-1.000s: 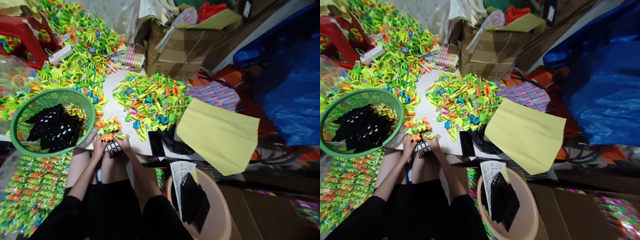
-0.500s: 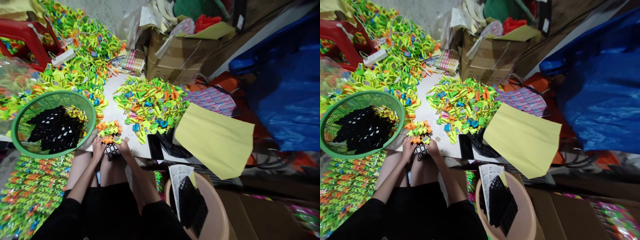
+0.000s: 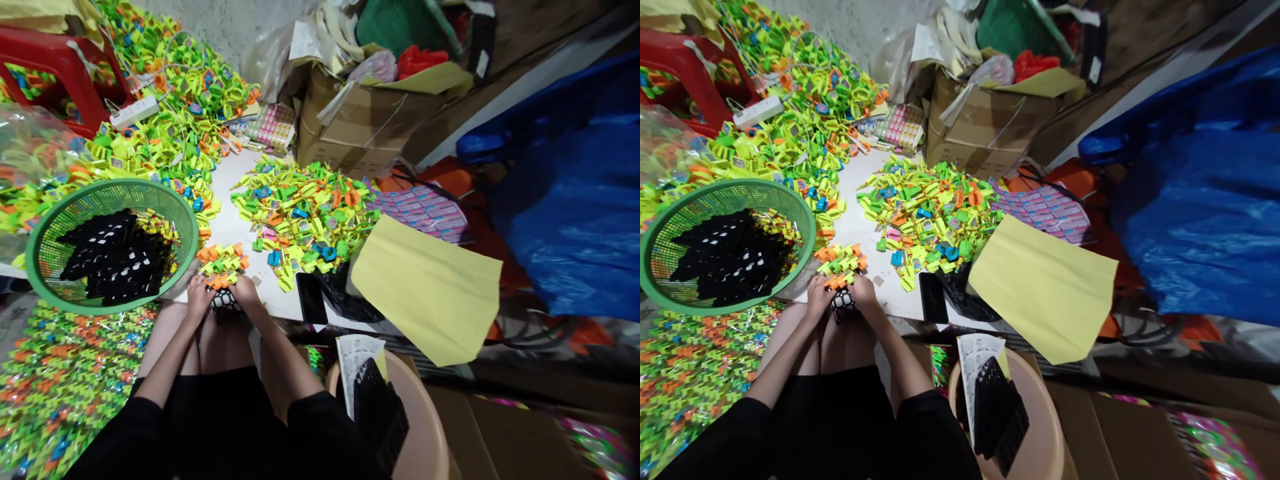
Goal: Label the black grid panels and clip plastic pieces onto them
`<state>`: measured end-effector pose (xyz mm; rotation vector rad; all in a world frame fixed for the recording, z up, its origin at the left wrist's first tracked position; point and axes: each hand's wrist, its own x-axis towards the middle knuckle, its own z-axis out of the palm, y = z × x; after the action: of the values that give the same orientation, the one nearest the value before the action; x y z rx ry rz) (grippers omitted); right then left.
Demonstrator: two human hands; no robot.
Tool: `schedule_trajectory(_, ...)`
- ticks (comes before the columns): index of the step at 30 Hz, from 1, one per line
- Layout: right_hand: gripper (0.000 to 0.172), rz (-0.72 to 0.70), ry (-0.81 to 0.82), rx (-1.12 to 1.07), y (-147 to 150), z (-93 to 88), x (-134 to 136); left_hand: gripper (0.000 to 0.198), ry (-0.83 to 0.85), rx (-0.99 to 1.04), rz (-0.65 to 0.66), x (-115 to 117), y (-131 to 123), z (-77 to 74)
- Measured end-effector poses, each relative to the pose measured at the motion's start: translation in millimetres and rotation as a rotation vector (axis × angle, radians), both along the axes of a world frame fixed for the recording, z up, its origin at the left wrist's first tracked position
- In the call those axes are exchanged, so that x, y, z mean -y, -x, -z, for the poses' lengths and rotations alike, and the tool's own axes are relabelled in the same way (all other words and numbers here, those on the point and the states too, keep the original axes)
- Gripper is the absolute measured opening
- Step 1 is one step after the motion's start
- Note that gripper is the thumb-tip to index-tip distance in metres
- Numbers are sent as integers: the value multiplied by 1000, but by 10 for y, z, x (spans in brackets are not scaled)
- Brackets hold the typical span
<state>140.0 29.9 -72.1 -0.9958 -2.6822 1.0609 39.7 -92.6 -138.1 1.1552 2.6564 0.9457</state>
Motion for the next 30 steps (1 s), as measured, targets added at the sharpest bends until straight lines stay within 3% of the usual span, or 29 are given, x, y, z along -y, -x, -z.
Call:
schedule_trajectory(5, 21, -48, -45, 233, 40, -210, 44, 33, 11, -16, 0, 10, -5, -10)
schedule_trajectory(11, 24, -150, 103, -21, -203, -200, -82, 33, -34, -27, 14, 5, 26, 31)
schedule_trajectory(14, 29, -26, 35, -163, -464, -170, -386, 34, -50, -28, -2, -8, 42, 35)
schedule_trajectory(16, 33, 102, -132, -214, -615, -147, -685, 36, -55, -32, -4, -15, 47, 25)
schedule_trajectory(18, 35, 142, -284, -218, -707, -97, -1005, 37, -51, -32, -15, -19, 48, 7)
schedule_trajectory(23, 49, 6, -439, -114, -648, 147, -1539, 37, -21, -23, -30, -2, 41, -40)
schedule_trajectory(27, 48, -59, -508, -137, -518, 280, -1680, 35, -9, -20, -34, 21, 13, -74)
schedule_trajectory(30, 44, -102, -548, -167, -481, 273, -1738, 32, 4, -10, -45, 30, -22, -105)
